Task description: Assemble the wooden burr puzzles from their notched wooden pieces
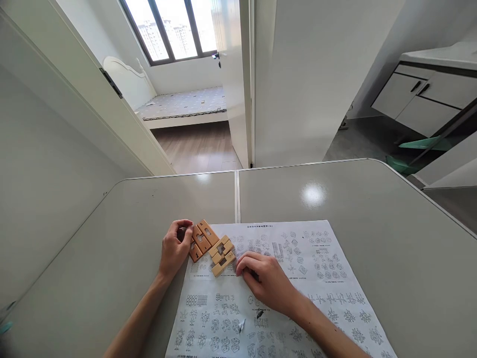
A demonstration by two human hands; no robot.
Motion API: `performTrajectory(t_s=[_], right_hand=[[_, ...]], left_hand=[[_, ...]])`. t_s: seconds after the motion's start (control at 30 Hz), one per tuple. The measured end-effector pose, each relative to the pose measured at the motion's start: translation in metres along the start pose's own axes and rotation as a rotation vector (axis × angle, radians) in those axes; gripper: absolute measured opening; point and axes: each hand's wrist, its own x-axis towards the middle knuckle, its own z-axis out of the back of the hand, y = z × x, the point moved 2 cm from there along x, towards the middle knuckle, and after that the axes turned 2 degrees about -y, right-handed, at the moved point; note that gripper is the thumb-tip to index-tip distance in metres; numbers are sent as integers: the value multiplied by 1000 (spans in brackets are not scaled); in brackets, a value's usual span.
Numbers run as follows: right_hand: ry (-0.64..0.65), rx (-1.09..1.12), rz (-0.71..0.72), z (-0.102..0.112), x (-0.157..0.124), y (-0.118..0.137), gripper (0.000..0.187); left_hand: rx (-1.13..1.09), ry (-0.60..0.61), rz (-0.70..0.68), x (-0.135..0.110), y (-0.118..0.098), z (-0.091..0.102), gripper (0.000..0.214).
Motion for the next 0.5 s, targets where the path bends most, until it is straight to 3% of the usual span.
performTrajectory(t_s=[0.37, 0.5], right_hand=[[9, 15, -1, 1, 0, 2, 23], [3, 6, -4, 1, 0, 3, 23]], left_hand=[[-26, 4, -20, 0, -1, 0, 19], [-49, 31, -94, -2, -7, 1, 19]])
